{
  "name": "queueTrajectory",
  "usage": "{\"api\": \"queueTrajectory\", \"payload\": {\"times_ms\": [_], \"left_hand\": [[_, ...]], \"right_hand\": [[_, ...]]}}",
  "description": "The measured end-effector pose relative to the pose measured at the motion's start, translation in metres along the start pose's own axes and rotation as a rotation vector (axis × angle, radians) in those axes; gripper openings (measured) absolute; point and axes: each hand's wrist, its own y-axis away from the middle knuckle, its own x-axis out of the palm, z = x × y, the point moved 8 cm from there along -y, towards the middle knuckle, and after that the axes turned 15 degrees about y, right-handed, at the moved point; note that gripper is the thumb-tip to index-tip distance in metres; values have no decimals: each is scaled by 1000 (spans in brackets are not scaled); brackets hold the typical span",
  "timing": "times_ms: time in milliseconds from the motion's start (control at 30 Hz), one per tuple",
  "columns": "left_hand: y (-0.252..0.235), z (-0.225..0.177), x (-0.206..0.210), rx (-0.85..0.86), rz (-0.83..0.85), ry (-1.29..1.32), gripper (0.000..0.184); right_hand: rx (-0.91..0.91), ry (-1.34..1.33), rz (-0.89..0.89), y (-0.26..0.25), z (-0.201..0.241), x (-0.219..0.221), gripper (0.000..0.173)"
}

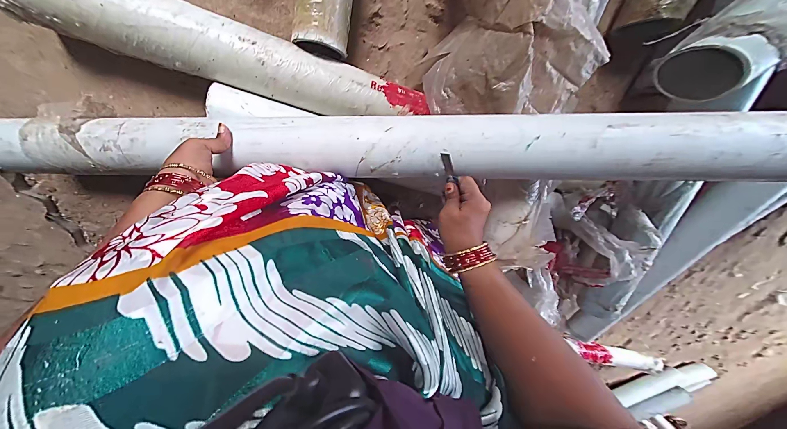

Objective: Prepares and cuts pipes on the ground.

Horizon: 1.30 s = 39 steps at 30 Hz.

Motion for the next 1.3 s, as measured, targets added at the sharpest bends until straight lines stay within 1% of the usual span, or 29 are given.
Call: {"api": "queueTrajectory", "payload": {"times_ms": [67, 133, 167, 200, 233, 300, 367, 433, 500, 567, 600, 700, 767, 800, 867, 900, 933, 1000, 1033, 1100, 1133, 1167, 1200, 1233, 1300], "left_hand": [[18, -6, 9, 13, -34, 35, 25], [22, -3, 9, -31, -54, 55, 29], [17, 1, 7, -61, -46, 73, 31], [6, 4, 4, -79, -20, 86, 33], [-11, 8, -2, -97, 15, 115, 38], [-29, 14, -9, -109, 37, 126, 40], [-13, 10, -5, -80, 14, 105, 33], [14, 0, 7, -52, -20, 66, 28], [18, -2, 9, -47, -31, 77, 25], [13, 1, 5, -43, -24, 75, 24], [13, -1, 5, -35, -18, 73, 23], [15, -2, 8, -39, -21, 83, 27], [12, 1, 5, -48, -32, 96, 30], [13, 3, 4, -51, -43, 88, 30], [12, 0, 5, -44, -37, 90, 32], [10, -1, 4, -42, -29, 87, 33], [8, 0, 3, -43, -18, 76, 33], [6, 3, 2, -44, -12, 56, 33], [6, 1, 4, -41, -17, 60, 33], [8, -3, 3, -32, -34, 53, 36], [9, -1, 2, -33, -39, 41, 37], [10, 2, 2, -37, -39, 33, 35], [9, 0, 2, -32, -34, 43, 35], [10, -2, 3, -29, -27, 52, 35], [11, -2, 5, -26, -22, 63, 33]], "right_hand": [[-8, 3, -14, 0, -1, -1, 28], [-31, 40, 73, 4, 7, 5, 26], [-62, 55, 68, 7, 11, 6, 24], [-79, 53, -2, 10, 13, 5, 24], [-57, 43, -69, 9, 11, 3, 26], [-20, 60, -95, 4, 6, 0, 27], [-66, 98, -47, -1, 6, -3, 25], [-122, 88, -92, -2, 8, -9, 26], [-91, 120, -131, -4, 10, -14, 27], [-33, 127, -44, -7, 10, -15, 27], [-5, 69, 0, -10, 6, -14, 27], [24, -118, 31, -10, -11, -7, 27], [6, -87, 150, 0, 0, 7, 25], [-18, -72, 180, 9, 5, 12, 24], [-82, -57, 58, 15, 10, 13, 24], [-116, -17, 30, 14, 13, 12, 25], [-144, 41, 79, 13, 17, 14, 24], [-165, 77, 275, 12, 22, 24, 23], [-220, 34, 225, 12, 29, 23, 23], [-352, -70, 12, 12, 48, 16, 23], [-365, -103, -60, 15, 53, 14, 24], [-339, -107, -86, 17, 55, 16, 25], [-306, -73, -70, 16, 56, 21, 26], [-292, -11, -9, 17, 58, 30, 25], [-305, 75, 173, 26, 57, 46, 21]]}}
